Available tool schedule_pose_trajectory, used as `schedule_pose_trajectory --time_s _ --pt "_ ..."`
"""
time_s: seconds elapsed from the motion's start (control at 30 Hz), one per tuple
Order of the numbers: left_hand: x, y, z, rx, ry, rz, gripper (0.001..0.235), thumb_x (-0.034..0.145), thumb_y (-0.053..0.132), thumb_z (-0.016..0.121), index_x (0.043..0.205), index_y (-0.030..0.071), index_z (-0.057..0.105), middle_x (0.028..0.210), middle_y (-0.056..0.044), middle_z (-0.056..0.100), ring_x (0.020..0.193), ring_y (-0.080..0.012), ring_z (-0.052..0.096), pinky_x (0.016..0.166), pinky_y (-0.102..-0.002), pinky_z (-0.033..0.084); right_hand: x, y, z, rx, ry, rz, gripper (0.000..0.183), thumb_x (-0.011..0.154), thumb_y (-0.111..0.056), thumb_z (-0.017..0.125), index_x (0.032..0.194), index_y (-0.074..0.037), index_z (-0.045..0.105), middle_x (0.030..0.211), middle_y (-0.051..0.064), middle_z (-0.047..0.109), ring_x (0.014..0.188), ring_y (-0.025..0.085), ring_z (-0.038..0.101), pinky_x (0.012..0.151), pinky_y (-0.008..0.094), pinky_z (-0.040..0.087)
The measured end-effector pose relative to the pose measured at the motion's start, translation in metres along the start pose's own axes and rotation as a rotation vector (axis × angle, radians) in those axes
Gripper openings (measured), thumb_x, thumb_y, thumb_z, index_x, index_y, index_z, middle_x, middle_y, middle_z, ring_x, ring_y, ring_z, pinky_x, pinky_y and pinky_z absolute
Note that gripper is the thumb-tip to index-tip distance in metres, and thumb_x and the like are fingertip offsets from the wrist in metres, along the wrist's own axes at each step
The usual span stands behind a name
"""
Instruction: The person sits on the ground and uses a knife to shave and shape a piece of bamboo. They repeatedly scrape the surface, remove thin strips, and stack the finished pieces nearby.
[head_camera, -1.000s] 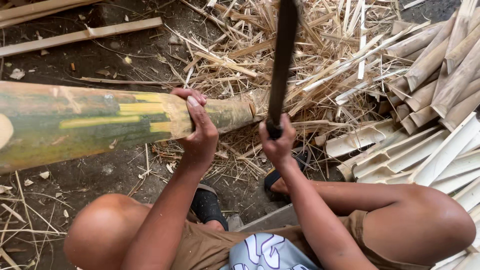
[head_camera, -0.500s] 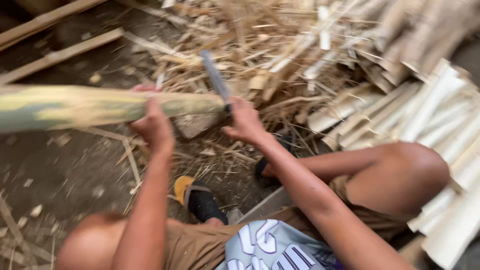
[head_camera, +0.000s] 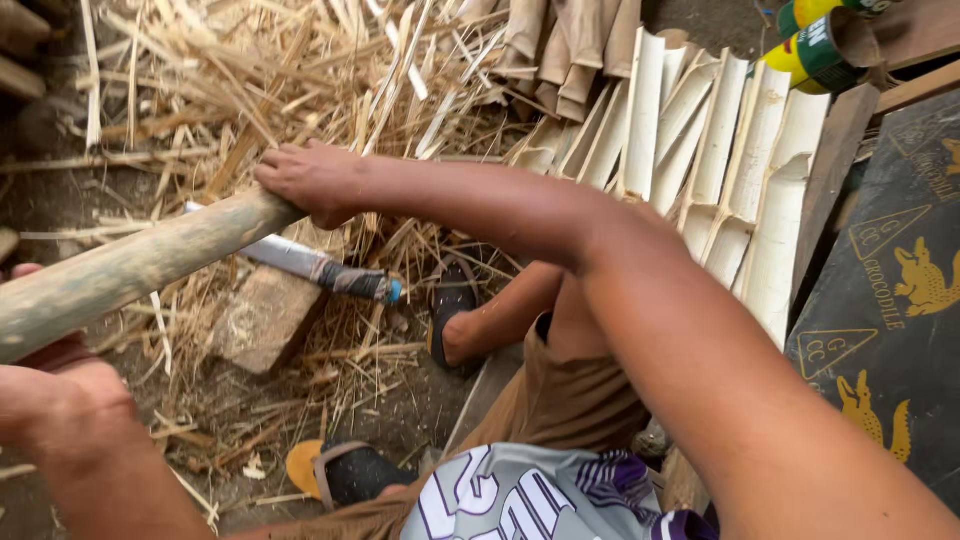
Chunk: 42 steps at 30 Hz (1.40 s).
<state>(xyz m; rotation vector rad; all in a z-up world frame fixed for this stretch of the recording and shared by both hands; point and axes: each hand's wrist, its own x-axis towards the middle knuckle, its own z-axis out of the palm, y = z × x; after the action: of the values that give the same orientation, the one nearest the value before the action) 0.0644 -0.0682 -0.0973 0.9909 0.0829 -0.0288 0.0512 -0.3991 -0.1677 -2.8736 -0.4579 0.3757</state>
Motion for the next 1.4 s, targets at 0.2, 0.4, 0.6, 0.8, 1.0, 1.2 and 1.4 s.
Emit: schedule_pose_trajectory --time_s 0.2,0.4,0.6,0.8,1.0,1.2,1.4 --pt "0.030 -0.053 0.080 -0.047 -0.037 -0.120 0.040 0.099 0.007 0.056 0.137 -0.003 0.049 0.128 -0.023 0.070 0.120 -0.0366 0.070 0.109 -0.050 0.060 -0.055 0.083 -0.020 0.164 0.047 0.026 0.049 0.070 -0.009 0.081 0.112 -0.007 0.056 0.107 0.009 0.061 0.096 0.022 0.057 0.085 0.036 0.054" --pt "0.034 -0.139 0.193 0.103 -0.398 -0.262 0.035 0.083 0.012 0.068 0.114 0.003 0.055 0.107 -0.010 0.062 0.101 -0.0238 0.068 0.095 -0.040 0.063 -0.149 0.044 0.054 0.812 0.184 0.572 0.050 0.076 -0.029 0.076 0.116 -0.009 0.053 0.087 0.009 0.066 0.069 0.023 0.067 0.060 0.036 0.059" --pt "-0.022 -0.213 0.248 0.655 -1.081 -0.660 0.055 0.086 0.020 0.066 0.137 0.000 0.059 0.131 -0.014 0.068 0.120 -0.0278 0.067 0.103 -0.044 0.057 -0.219 -0.009 0.138 1.074 0.737 1.047 0.063 0.080 -0.055 0.077 0.112 -0.004 0.058 0.091 0.011 0.068 0.078 0.021 0.069 0.069 0.035 0.058" --pt "-0.089 -0.277 0.285 0.699 -1.381 -0.701 0.073 0.085 0.021 0.066 0.151 0.001 0.043 0.145 -0.020 0.059 0.128 -0.0307 0.064 0.107 -0.043 0.054 -0.244 0.070 0.131 1.023 0.938 1.535 0.061 0.077 -0.054 0.075 0.110 -0.003 0.065 0.090 0.007 0.072 0.079 0.020 0.072 0.068 0.036 0.058" --pt "-0.108 -0.333 0.342 0.640 -1.402 -0.518 0.074 0.088 0.016 0.064 0.155 0.004 0.037 0.154 -0.020 0.048 0.139 -0.0316 0.050 0.115 -0.045 0.044 -0.293 0.157 0.090 0.944 0.945 1.464 0.102 0.082 -0.058 0.079 0.149 0.001 0.032 0.138 0.022 0.047 0.125 0.034 0.053 0.097 0.045 0.051" --pt "-0.140 -0.356 0.342 0.720 -1.587 -0.660 0.065 0.089 0.015 0.060 0.152 0.007 0.044 0.152 -0.016 0.053 0.136 -0.0311 0.056 0.114 -0.045 0.046 -0.382 0.103 0.114 0.337 0.635 1.574 0.092 0.085 -0.042 0.077 0.153 0.001 0.033 0.147 0.026 0.039 0.138 0.043 0.044 0.115 0.053 0.039" --pt "-0.174 -0.358 0.318 0.865 -1.758 -0.821 0.061 0.091 0.019 0.060 0.149 0.008 0.046 0.149 -0.015 0.055 0.133 -0.0286 0.057 0.111 -0.045 0.048 -0.402 0.092 0.146 0.353 0.352 1.723 0.095 0.078 -0.038 0.084 0.149 -0.002 0.032 0.146 0.032 0.037 0.136 0.047 0.038 0.110 0.067 0.026"
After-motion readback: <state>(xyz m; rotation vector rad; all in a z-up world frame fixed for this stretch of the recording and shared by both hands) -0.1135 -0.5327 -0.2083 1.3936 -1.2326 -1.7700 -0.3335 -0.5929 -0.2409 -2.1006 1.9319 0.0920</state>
